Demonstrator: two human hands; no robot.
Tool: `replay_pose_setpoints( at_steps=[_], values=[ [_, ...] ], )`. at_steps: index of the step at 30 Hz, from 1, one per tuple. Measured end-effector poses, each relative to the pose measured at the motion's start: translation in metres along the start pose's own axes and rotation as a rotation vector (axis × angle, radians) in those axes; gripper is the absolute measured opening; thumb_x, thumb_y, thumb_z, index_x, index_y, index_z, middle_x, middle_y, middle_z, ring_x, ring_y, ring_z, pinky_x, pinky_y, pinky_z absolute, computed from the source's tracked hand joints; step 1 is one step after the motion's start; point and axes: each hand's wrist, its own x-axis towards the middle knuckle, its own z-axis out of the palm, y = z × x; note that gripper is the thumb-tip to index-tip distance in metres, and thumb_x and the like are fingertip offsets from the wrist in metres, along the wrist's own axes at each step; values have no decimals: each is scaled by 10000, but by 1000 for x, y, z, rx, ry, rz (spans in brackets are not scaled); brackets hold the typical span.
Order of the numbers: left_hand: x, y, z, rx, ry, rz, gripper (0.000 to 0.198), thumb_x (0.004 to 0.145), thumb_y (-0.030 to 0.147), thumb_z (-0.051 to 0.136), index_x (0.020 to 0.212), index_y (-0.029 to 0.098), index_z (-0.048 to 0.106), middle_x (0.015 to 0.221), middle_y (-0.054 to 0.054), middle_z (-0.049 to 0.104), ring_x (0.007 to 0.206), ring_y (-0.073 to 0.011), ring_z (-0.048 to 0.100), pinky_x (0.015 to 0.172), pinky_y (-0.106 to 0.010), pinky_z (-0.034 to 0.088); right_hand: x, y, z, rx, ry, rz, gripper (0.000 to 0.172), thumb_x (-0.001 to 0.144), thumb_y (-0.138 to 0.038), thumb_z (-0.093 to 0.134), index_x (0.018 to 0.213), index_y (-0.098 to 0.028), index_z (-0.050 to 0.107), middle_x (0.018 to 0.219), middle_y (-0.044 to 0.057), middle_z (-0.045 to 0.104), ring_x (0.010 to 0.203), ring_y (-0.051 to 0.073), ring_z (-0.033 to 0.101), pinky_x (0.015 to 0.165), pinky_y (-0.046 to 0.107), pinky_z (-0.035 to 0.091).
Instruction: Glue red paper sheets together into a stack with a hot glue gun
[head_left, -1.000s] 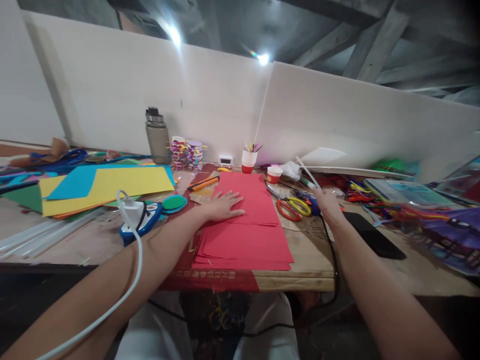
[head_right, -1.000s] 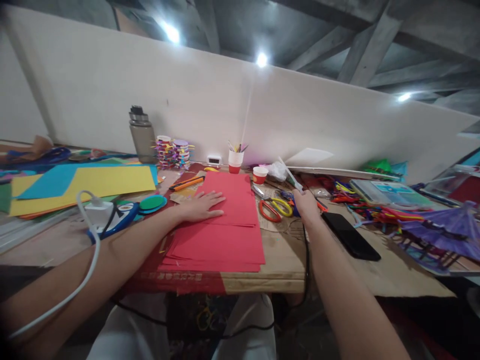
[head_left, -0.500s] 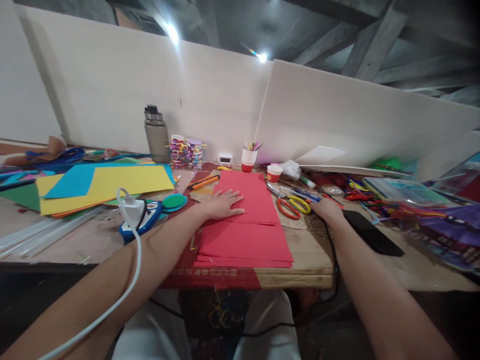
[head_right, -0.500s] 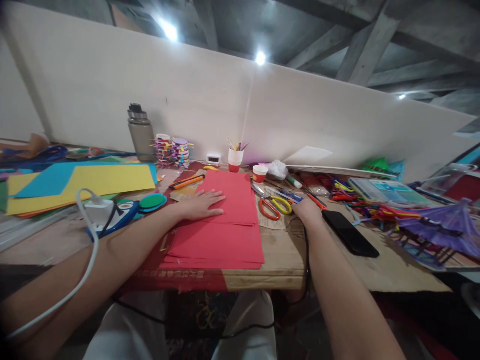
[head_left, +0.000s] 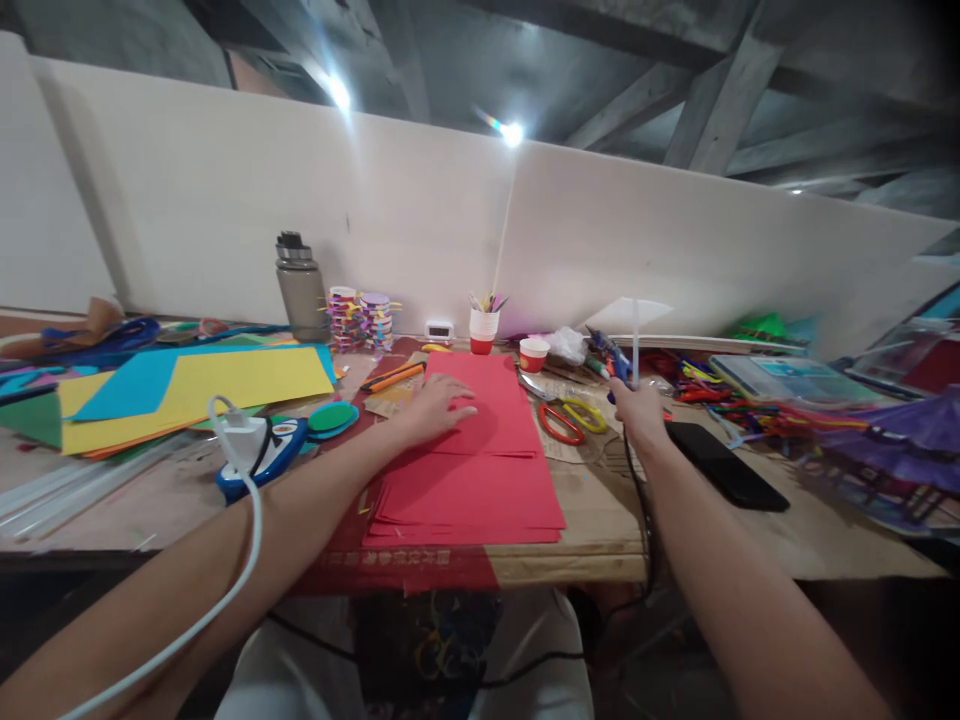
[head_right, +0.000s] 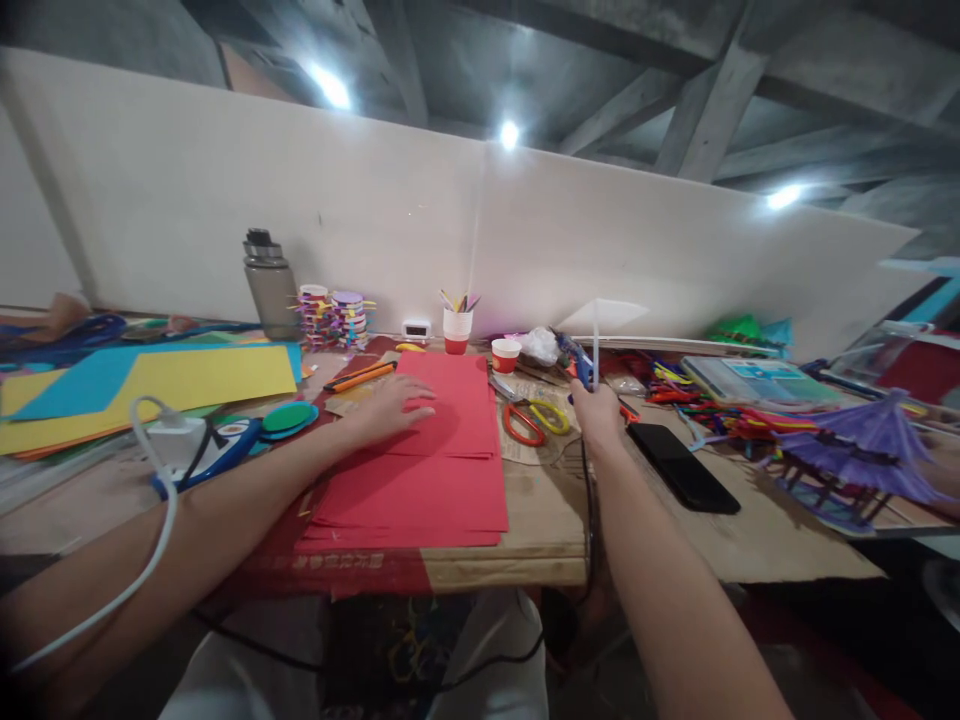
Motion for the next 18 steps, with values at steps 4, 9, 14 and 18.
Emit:
replay_pose_setpoints(
  at_steps=[4, 9, 14, 18],
  values=[
    [8, 33, -10, -319, -45, -95, 287, 809, 398, 573, 863, 162, 727, 898, -83, 729, 842, -235, 645, 769, -320, 448, -22, -21, 17, 148, -10, -36, 309, 753, -438, 490, 730, -155, 612, 527, 1, 547, 473, 146, 495, 485, 261, 384],
    [24, 78, 8, -950, -122, -364, 356, 782, 478, 615, 789, 128, 679, 825, -106, 703, 710, -181, 636, 605, -267, 454, -59, -53, 31, 305, -34, -192, 288, 726, -481, 541, 679, -197, 546, 600, 18, 577, 564, 175, 517, 543, 274, 359],
    [33, 100, 41, -1460, 48, -493, 380, 799, 503, 593, 691, 140, 622, 689, -43, 649, 599, -130, 576, 576, -245, 441, -95, -74, 44, 342, -102, -322, 240, 762, -446, 521, 786, -207, 515, 710, 30, 587, 637, 194, 526, 600, 300, 378],
    [32, 100, 52, -1541, 286, -669, 287, 708, 367, 723, 604, 153, 564, 491, 33, 524, 453, -90, 461, 479, -210, 348, -117, -84, 51, 419, -138, -382, 179, 763, -334, 507, 892, -218, 461, 807, 44, 585, 743, 208, 545, 678, 326, 413]
  ],
)
